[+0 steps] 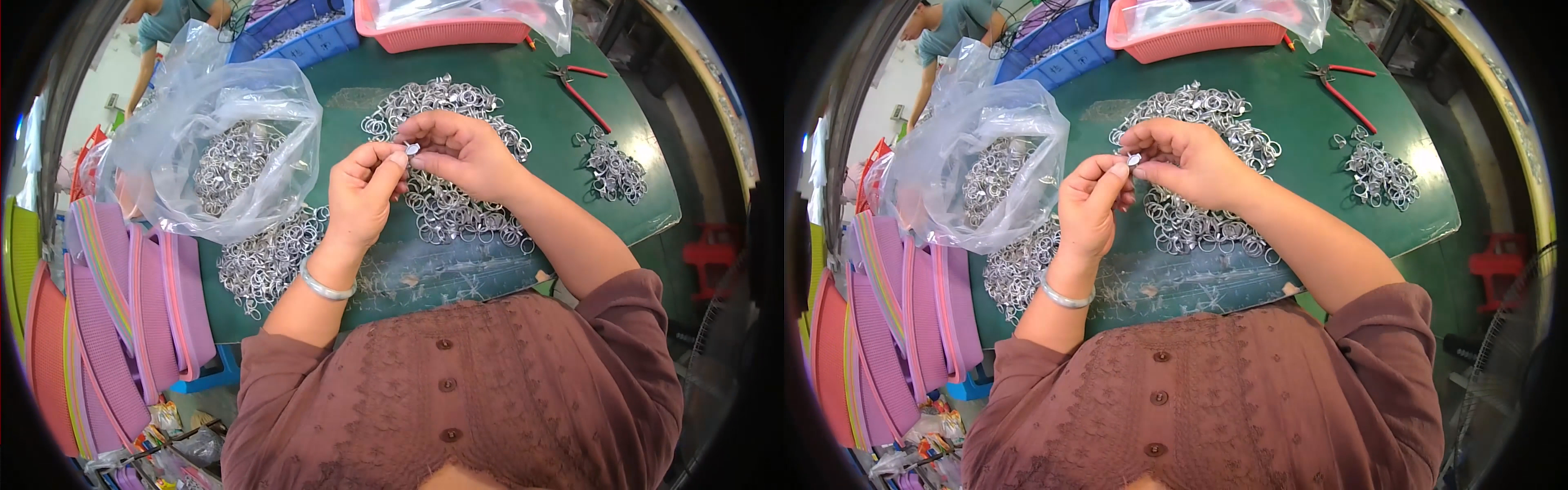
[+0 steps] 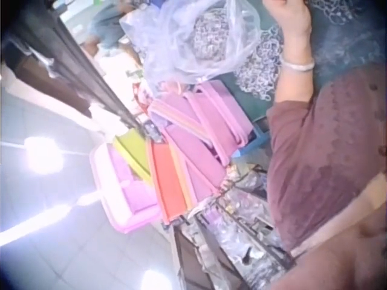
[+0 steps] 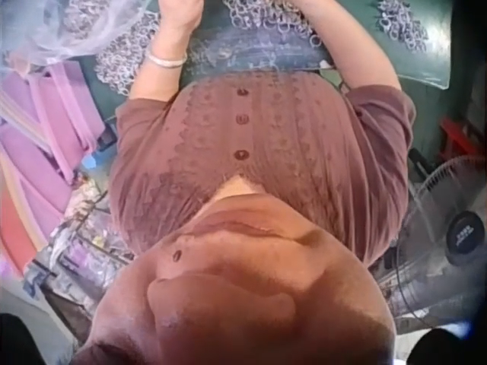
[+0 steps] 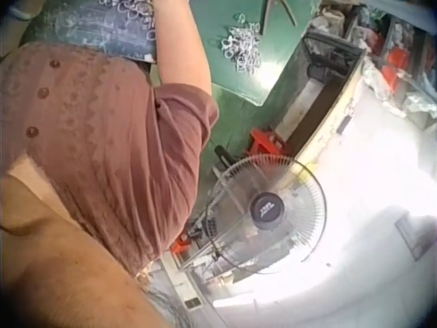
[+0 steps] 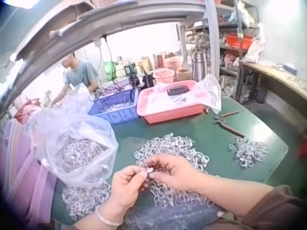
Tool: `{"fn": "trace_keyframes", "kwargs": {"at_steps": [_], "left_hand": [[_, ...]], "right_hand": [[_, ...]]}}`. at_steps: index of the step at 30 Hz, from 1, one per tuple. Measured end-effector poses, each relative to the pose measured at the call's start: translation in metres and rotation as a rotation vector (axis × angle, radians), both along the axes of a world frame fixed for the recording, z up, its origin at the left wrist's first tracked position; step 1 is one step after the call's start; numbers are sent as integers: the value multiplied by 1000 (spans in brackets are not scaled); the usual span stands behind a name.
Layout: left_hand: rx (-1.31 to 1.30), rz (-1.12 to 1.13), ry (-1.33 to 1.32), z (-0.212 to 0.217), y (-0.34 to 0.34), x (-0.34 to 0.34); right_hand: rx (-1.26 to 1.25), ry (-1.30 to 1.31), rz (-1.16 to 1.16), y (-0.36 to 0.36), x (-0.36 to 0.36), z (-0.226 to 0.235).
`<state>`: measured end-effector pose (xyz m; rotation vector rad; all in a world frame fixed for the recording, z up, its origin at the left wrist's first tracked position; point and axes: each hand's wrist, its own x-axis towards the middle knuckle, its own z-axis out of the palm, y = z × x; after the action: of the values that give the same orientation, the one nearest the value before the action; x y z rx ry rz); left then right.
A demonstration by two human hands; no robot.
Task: The person joins small metal rings and clips together by hand at a workbench, picking them up from a pile and a plastic bag.
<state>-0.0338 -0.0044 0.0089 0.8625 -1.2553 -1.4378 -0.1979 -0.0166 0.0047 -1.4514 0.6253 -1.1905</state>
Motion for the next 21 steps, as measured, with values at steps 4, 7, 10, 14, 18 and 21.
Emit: {"fn": "trace_keyframes", "kwargs": {"at_steps": [4, 7, 10, 14, 18, 21], "left_hand": [[-37, 3, -51, -1, 2, 4], [-13, 5, -33, -1, 2, 5], [46, 3, -6, -1, 0, 5], [95, -7, 26, -1, -1, 5], [117, -27, 63, -5, -3, 6], [140, -31, 67, -5, -4, 6]], "right_hand": [[-6, -52, 66, -2, 1, -1], [21, -37, 67, -1, 2, 2], [26, -12, 70, -2, 2, 0], [-8, 23, 40, -2, 2, -2], [-84, 200, -50, -1, 0, -1], [-178, 252, -97, 0, 1, -2]]}}
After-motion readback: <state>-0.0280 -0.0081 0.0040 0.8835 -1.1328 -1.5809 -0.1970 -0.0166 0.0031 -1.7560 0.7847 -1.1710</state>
